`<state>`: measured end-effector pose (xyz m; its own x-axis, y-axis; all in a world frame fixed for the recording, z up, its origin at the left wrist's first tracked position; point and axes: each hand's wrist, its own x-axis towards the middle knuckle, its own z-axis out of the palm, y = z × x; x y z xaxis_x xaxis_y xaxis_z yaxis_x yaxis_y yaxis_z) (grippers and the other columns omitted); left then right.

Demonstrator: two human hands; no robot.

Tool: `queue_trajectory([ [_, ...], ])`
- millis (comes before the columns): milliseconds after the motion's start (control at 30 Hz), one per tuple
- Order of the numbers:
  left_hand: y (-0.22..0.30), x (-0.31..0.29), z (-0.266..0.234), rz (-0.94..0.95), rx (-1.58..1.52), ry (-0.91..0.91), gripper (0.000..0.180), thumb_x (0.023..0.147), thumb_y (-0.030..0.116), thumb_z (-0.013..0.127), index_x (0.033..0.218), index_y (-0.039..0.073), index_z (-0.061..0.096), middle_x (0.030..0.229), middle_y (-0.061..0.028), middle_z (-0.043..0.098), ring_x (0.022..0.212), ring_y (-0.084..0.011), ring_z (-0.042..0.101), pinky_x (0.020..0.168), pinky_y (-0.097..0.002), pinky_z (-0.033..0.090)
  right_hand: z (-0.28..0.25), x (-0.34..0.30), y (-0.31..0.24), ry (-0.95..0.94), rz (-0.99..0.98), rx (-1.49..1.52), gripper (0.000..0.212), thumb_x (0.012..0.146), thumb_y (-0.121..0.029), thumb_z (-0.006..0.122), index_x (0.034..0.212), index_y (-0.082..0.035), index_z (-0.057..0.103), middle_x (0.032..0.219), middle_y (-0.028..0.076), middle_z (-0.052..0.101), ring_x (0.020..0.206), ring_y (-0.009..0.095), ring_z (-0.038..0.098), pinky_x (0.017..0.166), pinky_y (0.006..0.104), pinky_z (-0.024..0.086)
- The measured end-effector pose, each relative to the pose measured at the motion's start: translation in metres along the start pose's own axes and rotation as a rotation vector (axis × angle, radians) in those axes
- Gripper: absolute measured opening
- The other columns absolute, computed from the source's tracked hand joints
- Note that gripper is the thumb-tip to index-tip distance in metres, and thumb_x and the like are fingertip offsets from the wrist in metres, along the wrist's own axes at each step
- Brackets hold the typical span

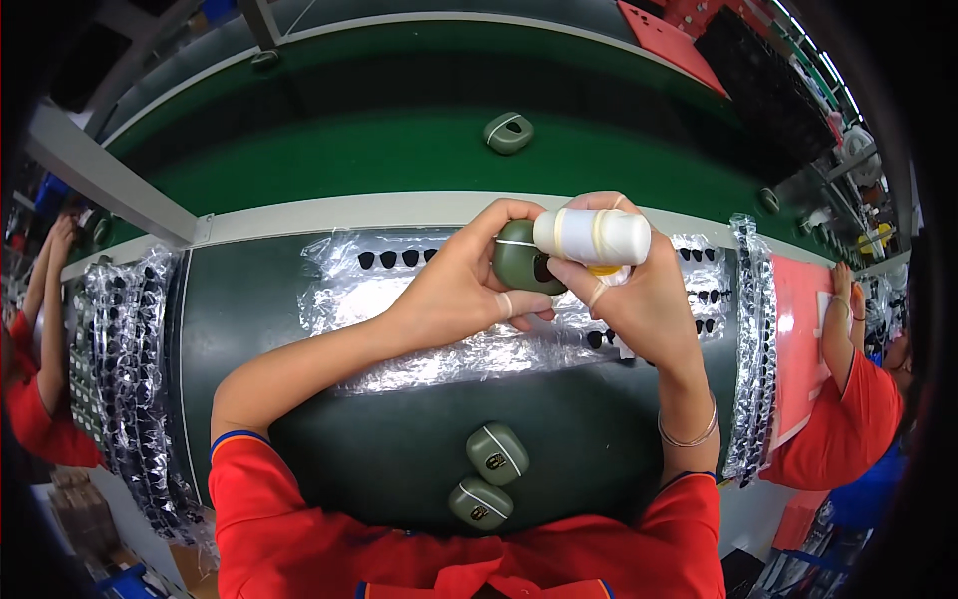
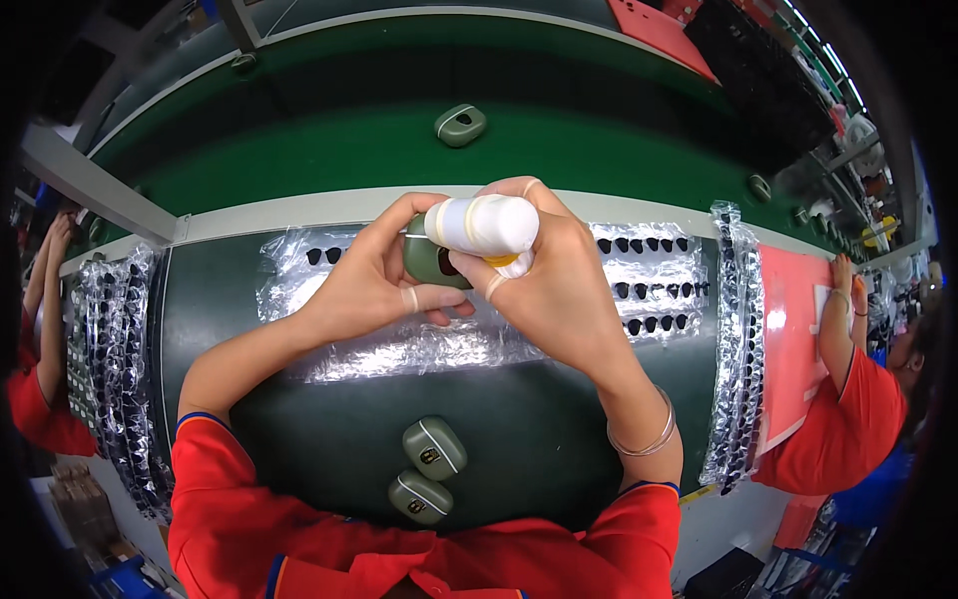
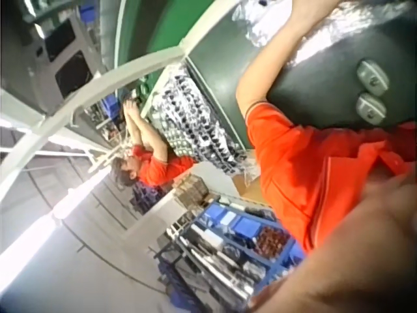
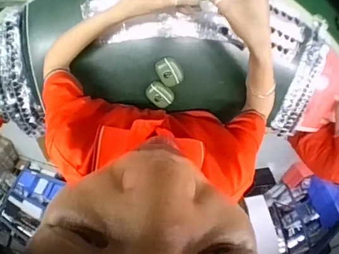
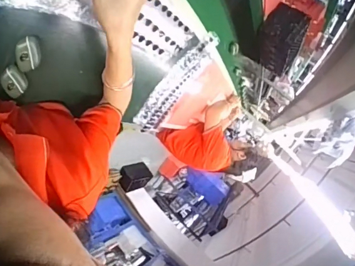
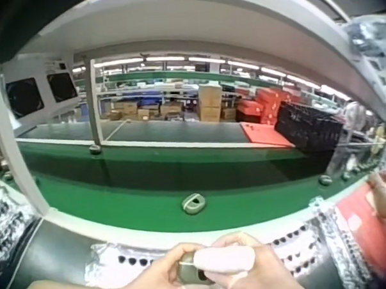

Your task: The recorder is applying a liquid adhesive from a dispenser to small green circular components and placing them into a tray on an assembly line.

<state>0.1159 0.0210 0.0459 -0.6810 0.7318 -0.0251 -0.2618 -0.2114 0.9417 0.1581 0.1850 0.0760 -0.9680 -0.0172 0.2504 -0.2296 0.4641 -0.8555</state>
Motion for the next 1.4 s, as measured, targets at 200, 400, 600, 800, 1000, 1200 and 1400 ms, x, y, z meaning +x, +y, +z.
queue_trajectory([
  [200, 0.0, -0.009, -0.008, 0.047, 0.087, 0.024, 0.05, 0.075, -0.006, 0.06, 0.115, 0.006, 0.034, 0.094, -0.0092, 0.054, 0.077, -0.017, 0.062, 0.058, -0.026, 0.054, 0.007, 0.0, -0.004, -0.082, -0.004, -0.005, 0.031, 0.068, 0.002, 0.067, 0.094, -0.004, 0.053, 0.088, 0.003, 0.058, 0.082, 0.01, 0.056, 0.072, 0.0245, 0.046],
  [400, -0.001, -0.003, -0.01, 0.094, 0.068, -0.031, 0.045, 0.077, -0.001, 0.061, 0.114, 0.006, 0.037, 0.088, -0.0078, 0.054, 0.06, -0.0116, 0.058, 0.049, -0.0233, 0.05, 0.008, -0.007, -0.004, 0.023, -0.082, -0.099, 0.04, 0.066, 0.0, 0.069, 0.099, -0.003, 0.047, 0.093, 0.005, 0.053, 0.078, 0.012, 0.055, 0.072, 0.025, 0.046],
  [600, 0.011, -0.006, -0.021, 0.047, 0.11, 0.043, 0.045, 0.077, -0.005, 0.056, 0.116, 0.005, 0.036, 0.085, -0.0074, 0.054, 0.058, -0.0112, 0.055, 0.047, -0.0231, 0.045, 0.002, -0.016, -0.013, 0.158, -0.447, 0.061, 0.051, 0.071, -0.005, 0.069, 0.114, 0.003, 0.043, 0.104, 0.015, 0.055, 0.098, 0.022, 0.055, 0.083, 0.0281, 0.043],
  [800, -0.006, -0.004, -0.021, -0.009, 0.013, -0.01, 0.044, 0.077, -0.001, 0.062, 0.113, 0.006, 0.038, 0.081, -0.0065, 0.056, 0.052, -0.0087, 0.054, 0.043, -0.021, 0.045, 0.011, -0.004, -0.004, -0.201, -0.115, -0.097, 0.03, 0.078, -0.005, 0.058, 0.106, -0.001, 0.049, 0.09, 0.007, 0.058, 0.069, 0.016, 0.058, 0.062, 0.0233, 0.044],
  [1000, 0.012, 0.009, -0.035, 0.03, 0.111, 0.009, 0.049, 0.075, 0.004, 0.065, 0.117, 0.004, 0.039, 0.085, -0.0061, 0.056, 0.064, -0.0114, 0.057, 0.055, -0.0239, 0.047, -0.004, -0.004, -0.022, 0.044, -0.107, 0.139, 0.035, 0.077, -0.008, 0.062, 0.108, -0.002, 0.047, 0.089, 0.009, 0.06, 0.08, 0.013, 0.058, 0.068, 0.0234, 0.045],
  [1200, 0.003, 0.077, -0.099, 0.272, 0.959, 0.481, 0.048, 0.075, 0.029, 0.067, 0.112, 0.004, 0.049, 0.097, -0.0103, 0.058, 0.088, -0.0198, 0.056, 0.077, -0.0301, 0.044, 0.007, -0.008, -0.016, -0.035, -0.018, 0.084, 0.035, 0.077, -0.007, 0.062, 0.109, -0.002, 0.047, 0.09, 0.009, 0.06, 0.077, 0.012, 0.058, 0.066, 0.0235, 0.046],
  [1400, -0.057, 0.116, -0.162, 0.274, 1.509, 0.71, 0.061, 0.086, 0.048, 0.04, 0.13, 0.006, 0.035, 0.128, -0.0224, 0.038, 0.121, -0.0355, 0.033, 0.101, -0.0424, 0.023, 0.065, -0.028, 0.011, -0.534, -0.009, -0.28, 0.044, 0.077, -0.021, 0.063, 0.114, -0.008, 0.043, 0.087, 0.016, 0.062, 0.072, 0.031, 0.063, 0.06, 0.037, 0.05],
])
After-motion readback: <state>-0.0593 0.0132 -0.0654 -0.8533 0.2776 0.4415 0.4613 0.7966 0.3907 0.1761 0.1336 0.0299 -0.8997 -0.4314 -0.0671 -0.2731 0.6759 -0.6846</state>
